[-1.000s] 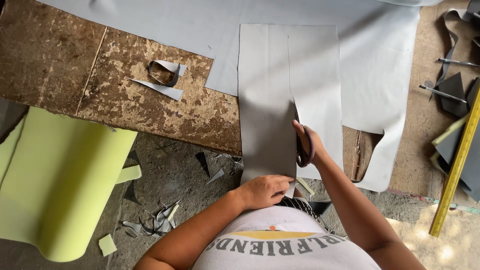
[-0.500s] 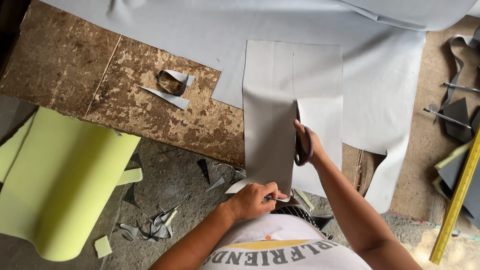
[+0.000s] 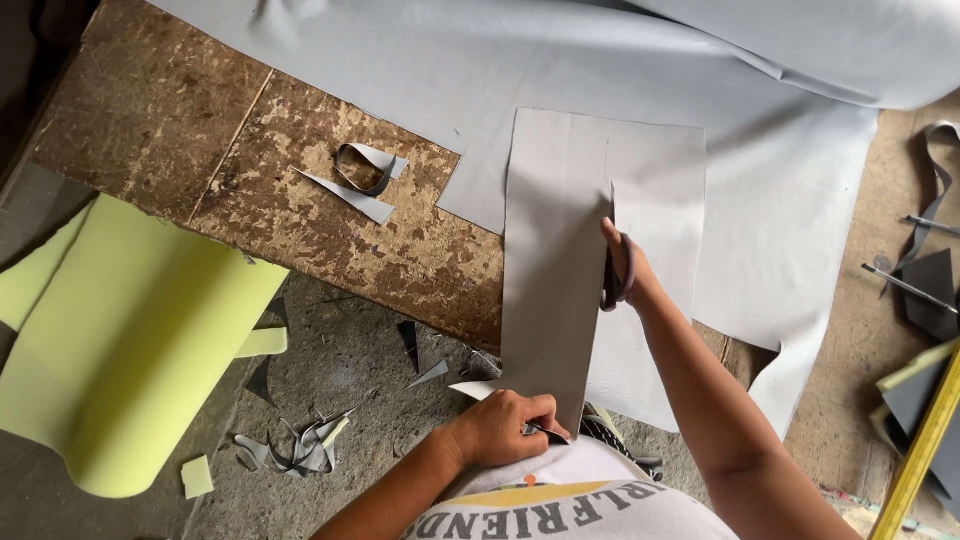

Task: The person measures and marks a large sheet of light gray material with a ruler and pen, then cuts it into strips using scissors. They also measure and mark a black material using a small textured template as a guide.

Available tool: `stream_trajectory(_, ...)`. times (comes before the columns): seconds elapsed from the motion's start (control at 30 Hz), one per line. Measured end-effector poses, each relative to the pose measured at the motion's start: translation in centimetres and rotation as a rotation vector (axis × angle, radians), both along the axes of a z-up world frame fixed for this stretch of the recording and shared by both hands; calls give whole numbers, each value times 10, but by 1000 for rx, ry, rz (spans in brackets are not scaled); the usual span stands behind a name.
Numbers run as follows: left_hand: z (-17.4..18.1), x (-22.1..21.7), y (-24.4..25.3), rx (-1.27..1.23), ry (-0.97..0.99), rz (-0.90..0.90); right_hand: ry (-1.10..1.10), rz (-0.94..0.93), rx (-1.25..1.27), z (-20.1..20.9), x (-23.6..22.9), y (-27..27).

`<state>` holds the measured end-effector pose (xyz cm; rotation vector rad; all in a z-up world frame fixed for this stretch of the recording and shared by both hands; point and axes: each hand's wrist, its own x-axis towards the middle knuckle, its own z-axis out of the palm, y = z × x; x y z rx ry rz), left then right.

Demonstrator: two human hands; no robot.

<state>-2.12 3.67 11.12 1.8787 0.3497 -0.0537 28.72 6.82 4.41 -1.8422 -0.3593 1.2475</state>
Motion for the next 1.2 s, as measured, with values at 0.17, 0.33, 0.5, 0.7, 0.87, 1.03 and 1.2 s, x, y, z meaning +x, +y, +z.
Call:
stream_trajectory(0.17, 5, -2, 3, 2, -42, 90, -151, -51, -103, -20, 14, 12)
stream_trajectory(0.33, 26, -4, 10, -115, 37, 137, -81, 11, -81, 16, 15, 34)
stream_trajectory(0.5, 42, -3, 14, -131, 20, 188, -135, -66, -91, -24, 38, 47)
stream_trajectory(0.7, 36, -7, 11, -114, 116, 220, -47, -48, -49, -23, 56, 67)
stream_trajectory(0.87, 46, -6, 12, -159, 92, 265, -159, -53, -124, -22, 64, 81)
stream_trajectory(1.03, 60, -6, 11, -246, 122, 297, -155, 28, -133, -20, 78, 99)
stream_trajectory(1.2, 69, -4, 11, -314, 107, 327, -124, -16, -87, -19, 79, 108)
